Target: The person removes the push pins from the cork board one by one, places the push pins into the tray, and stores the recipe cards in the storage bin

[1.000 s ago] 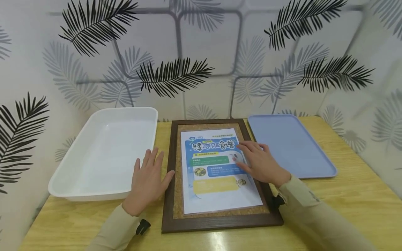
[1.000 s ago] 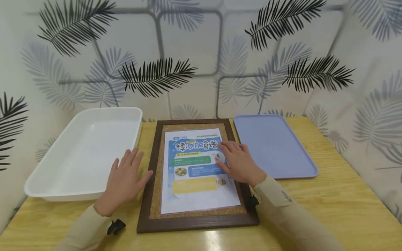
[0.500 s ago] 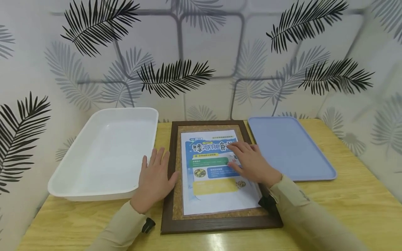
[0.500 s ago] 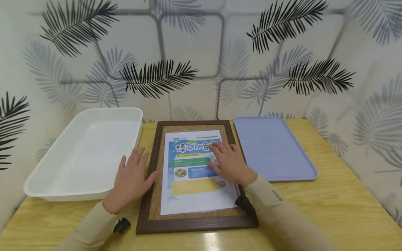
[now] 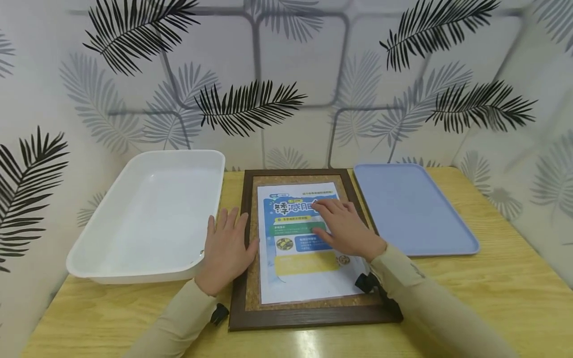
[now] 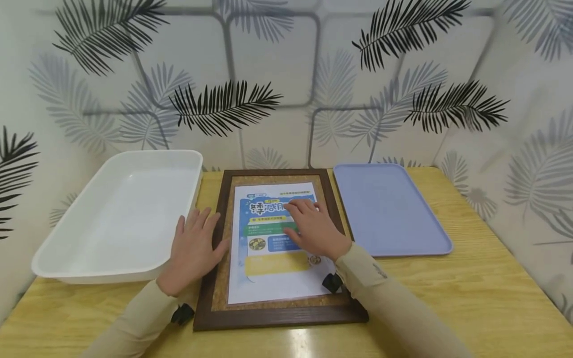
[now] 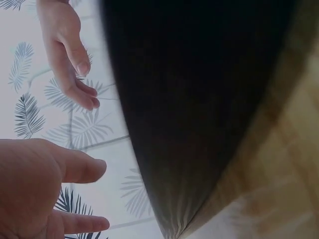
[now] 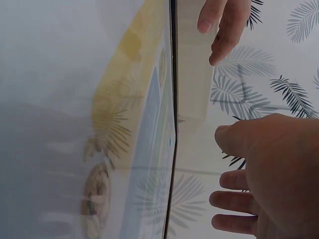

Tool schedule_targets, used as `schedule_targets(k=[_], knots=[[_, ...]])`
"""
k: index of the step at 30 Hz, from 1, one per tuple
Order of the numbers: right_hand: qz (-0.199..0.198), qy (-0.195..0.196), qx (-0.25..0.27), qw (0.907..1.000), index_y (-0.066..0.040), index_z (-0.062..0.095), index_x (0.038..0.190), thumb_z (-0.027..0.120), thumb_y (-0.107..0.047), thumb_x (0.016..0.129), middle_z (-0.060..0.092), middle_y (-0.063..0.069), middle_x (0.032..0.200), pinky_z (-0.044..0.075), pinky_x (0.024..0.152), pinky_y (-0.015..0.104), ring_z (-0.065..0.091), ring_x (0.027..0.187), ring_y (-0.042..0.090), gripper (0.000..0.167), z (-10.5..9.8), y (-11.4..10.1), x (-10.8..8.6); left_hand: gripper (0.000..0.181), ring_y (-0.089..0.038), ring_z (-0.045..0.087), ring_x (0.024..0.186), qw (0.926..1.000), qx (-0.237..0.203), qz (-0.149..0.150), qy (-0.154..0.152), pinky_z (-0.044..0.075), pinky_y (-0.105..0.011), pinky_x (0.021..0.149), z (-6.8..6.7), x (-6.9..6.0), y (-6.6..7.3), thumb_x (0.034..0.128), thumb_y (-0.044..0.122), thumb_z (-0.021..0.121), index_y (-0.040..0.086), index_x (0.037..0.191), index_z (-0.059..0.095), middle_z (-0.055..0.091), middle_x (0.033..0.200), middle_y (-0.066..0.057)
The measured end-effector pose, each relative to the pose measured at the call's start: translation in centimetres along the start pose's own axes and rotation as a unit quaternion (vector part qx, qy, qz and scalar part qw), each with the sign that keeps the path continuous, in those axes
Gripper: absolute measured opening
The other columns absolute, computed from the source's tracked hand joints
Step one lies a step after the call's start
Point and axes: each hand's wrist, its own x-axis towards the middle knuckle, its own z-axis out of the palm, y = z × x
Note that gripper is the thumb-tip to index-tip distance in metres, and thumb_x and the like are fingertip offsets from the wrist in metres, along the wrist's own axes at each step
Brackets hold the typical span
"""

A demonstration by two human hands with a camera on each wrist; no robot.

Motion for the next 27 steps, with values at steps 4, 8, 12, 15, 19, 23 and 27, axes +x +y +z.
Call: schedule_targets(k=[4, 8, 12, 15, 19, 23, 27], knots=[[0.003, -0.004, 0.006, 1.0, -0.002, 0.051, 0.134, 0.064, -0.031, 0.092, 0.054, 0.015, 0.134, 0.037, 0.097, 0.055, 0.047, 0.127, 0.033, 0.053, 0.4, -0.2, 0.4, 0.062, -0.044, 0.027, 0.142, 1.0, -0.003, 0.004, 0.004, 0.016, -0.061, 0.114, 0.1, 0.1, 0.0, 0.0889, 0.035, 0.064, -0.003, 0.136, 0.049, 0.041, 0.147, -0.025], [0.006, -0.007, 0.001, 1.0, -0.002, 0.052, 0.134, 0.063, -0.032, 0.093, 0.054, 0.015, 0.135, 0.037, 0.097, 0.056, 0.048, 0.126, 0.033, 0.052, 0.7, -0.3, 0.7, 0.065, -0.044, 0.025, 0.142, 1.0, -0.001, 0.006, -0.007, 0.015, -0.061, 0.114, 0.2, 0.4, 0.1, 0.0894, 0.035, 0.063, -0.004, 0.138, 0.046, 0.039, 0.148, -0.025], [0.016, -0.019, -0.005, 0.9997, -0.003, 0.052, 0.135, 0.062, -0.033, 0.093, 0.054, 0.015, 0.136, 0.037, 0.098, 0.058, 0.048, 0.127, 0.033, 0.052, 0.8, -0.4, 1.2, 0.066, -0.044, 0.027, 0.142, 0.9999, -0.009, 0.009, -0.006, 0.016, -0.06, 0.114, 0.0, 0.7, 0.0, 0.0889, 0.036, 0.064, -0.004, 0.138, 0.046, 0.04, 0.147, -0.025], [0.021, -0.029, -0.006, 0.9993, -0.005, 0.052, 0.135, 0.061, -0.035, 0.094, 0.053, 0.014, 0.137, 0.036, 0.098, 0.057, 0.048, 0.128, 0.031, 0.052, 0.9, -0.6, 1.6, 0.067, -0.045, 0.029, 0.14, 0.9997, -0.018, 0.015, -0.005, 0.019, -0.06, 0.114, -0.3, 1.0, 0.0, 0.0883, 0.037, 0.065, -0.006, 0.137, 0.046, 0.042, 0.146, -0.026], [0.006, -0.023, 0.0, 0.9997, -0.005, 0.051, 0.135, 0.061, -0.034, 0.094, 0.054, 0.014, 0.136, 0.04, 0.095, 0.055, 0.049, 0.126, 0.031, 0.052, 1.0, -0.8, 2.1, 0.068, -0.045, 0.029, 0.141, 0.9991, -0.034, 0.02, -0.015, 0.022, -0.058, 0.113, -0.5, 1.4, 0.0, 0.0885, 0.036, 0.065, -0.007, 0.138, 0.045, 0.04, 0.147, -0.027], [-0.008, -0.021, 0.021, 0.9995, -0.003, 0.051, 0.136, 0.061, -0.032, 0.094, 0.054, 0.015, 0.135, 0.041, 0.094, 0.053, 0.05, 0.125, 0.031, 0.051, 1.0, -1.0, 2.8, 0.068, -0.045, 0.028, 0.141, 0.9983, -0.049, 0.017, -0.026, 0.027, -0.057, 0.112, -0.7, 1.6, 0.1, 0.0888, 0.034, 0.065, -0.009, 0.138, 0.044, 0.038, 0.148, -0.027], [0.007, -0.035, 0.03, 0.9989, -0.005, 0.05, 0.137, 0.059, -0.033, 0.096, 0.052, 0.014, 0.137, 0.039, 0.098, 0.055, 0.048, 0.128, 0.031, 0.051, 1.2, -1.2, 3.6, 0.068, -0.045, 0.031, 0.14, 0.9963, -0.069, 0.024, -0.045, 0.031, -0.055, 0.11, -0.7, 1.9, 0.4, 0.0893, 0.034, 0.065, -0.008, 0.138, 0.044, 0.037, 0.148, -0.027]])
